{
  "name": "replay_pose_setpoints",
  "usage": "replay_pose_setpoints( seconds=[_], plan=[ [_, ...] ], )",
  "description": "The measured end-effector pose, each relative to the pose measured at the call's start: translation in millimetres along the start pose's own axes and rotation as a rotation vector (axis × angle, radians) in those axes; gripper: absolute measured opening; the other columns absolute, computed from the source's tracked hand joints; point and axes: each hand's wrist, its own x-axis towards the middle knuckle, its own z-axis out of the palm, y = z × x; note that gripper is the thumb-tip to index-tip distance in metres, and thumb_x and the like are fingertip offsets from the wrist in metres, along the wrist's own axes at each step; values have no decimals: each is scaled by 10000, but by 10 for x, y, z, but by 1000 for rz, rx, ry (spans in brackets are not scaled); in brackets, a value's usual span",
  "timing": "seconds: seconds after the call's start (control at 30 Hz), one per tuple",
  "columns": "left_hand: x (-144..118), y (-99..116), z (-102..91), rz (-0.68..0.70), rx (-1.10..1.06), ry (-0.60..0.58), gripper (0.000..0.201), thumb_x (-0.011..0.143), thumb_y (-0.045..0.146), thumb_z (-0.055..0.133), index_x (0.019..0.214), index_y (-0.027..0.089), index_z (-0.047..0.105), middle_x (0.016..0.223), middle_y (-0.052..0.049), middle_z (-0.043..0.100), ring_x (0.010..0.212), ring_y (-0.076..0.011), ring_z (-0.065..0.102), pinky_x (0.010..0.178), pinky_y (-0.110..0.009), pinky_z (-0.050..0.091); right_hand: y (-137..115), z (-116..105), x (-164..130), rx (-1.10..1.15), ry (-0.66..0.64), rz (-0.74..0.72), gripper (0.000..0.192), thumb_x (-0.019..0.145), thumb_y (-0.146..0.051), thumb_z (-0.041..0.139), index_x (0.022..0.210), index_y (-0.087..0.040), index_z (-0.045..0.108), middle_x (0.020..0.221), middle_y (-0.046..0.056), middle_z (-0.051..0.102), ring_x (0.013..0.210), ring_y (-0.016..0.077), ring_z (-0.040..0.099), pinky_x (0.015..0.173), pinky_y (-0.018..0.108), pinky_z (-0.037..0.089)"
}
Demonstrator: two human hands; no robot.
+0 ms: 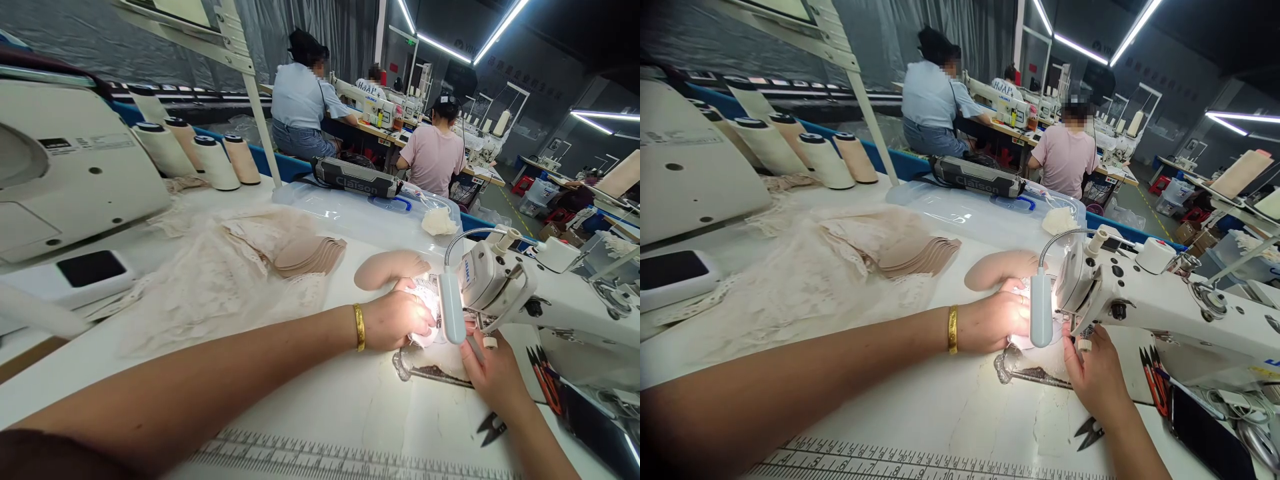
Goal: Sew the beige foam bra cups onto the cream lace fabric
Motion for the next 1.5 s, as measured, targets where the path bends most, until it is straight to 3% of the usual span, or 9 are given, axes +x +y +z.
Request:
replay_pose_setpoints(
  seconds=[0.43, 0.63, 0.7, 0.87, 1.07, 1.13, 1.37, 1.5],
  plan=[
    [-18, -6, 30, -3, 22, 13, 416, 623, -35, 619, 910, 245, 729, 977, -1, 754, 917, -208, 627, 906, -433, 298, 9, -20, -14, 54, 22, 8, 179, 1024, -270, 475, 1114, -224, 622, 1060, 92, 730, 1019, 257, 680, 859, 409, 579],
    [-14, 48, 20, -2, 127, 80, 99, 773, 126, 704, 832, 205, 698, 922, -22, 724, 854, -218, 601, 850, -453, 270, -8, -37, -14, 37, 38, -16, 176, 1028, -284, 471, 1057, -218, 631, 996, 90, 736, 960, 250, 695, 809, 383, 585],
    [-19, 70, 25, -8, 161, 91, 36, 808, 178, 711, 801, 197, 681, 904, -27, 710, 836, -215, 587, 853, -461, 265, -17, -36, -14, 37, 6, -5, 191, 1028, -286, 466, 1086, -223, 637, 1021, 86, 741, 968, 251, 696, 817, 379, 579],
    [-45, 129, 46, 18, 222, 74, 113, 761, 193, 774, 802, 198, 669, 890, -23, 704, 831, -209, 570, 872, -472, 270, -28, -30, -41, 59, -87, 24, 224, 1028, -291, 457, 1166, -225, 621, 1030, 80, 739, 935, 249, 693, 774, 351, 553],
    [-88, 313, 4, 86, 265, 68, 192, 854, 262, 726, 697, 188, 643, 725, 17, 636, 638, -158, 486, 850, -484, 305, -106, -83, -39, 172, -378, -72, 228, 1013, -200, 438, 1089, -272, 640, 922, 30, 665, 838, 193, 641, 713, 287, 493],
    [-99, 367, -11, 98, 259, 61, 192, 843, 267, 739, 694, 192, 643, 706, 20, 621, 628, -159, 478, 829, -469, 319, -137, -89, -30, 168, -422, -95, 238, 996, -170, 434, 1047, -267, 645, 868, 20, 625, 825, 189, 625, 694, 278, 476],
    [-69, 349, 61, 66, 308, 65, 177, 836, 87, 609, 684, 178, 612, 696, 10, 611, 641, -159, 491, 884, -507, 322, -149, -10, -43, 106, -321, -68, 255, 993, -176, 419, 1069, -252, 650, 901, 30, 646, 775, 186, 627, 707, 294, 490],
    [-17, 250, 128, 58, 286, 117, 217, 856, 115, 627, 647, 172, 609, 678, 2, 604, 652, -169, 504, 915, -543, 296, -114, 71, -66, 42, -246, -44, 277, 994, -180, 412, 1098, -251, 659, 950, 51, 687, 797, 199, 646, 698, 303, 503]
  ],
)
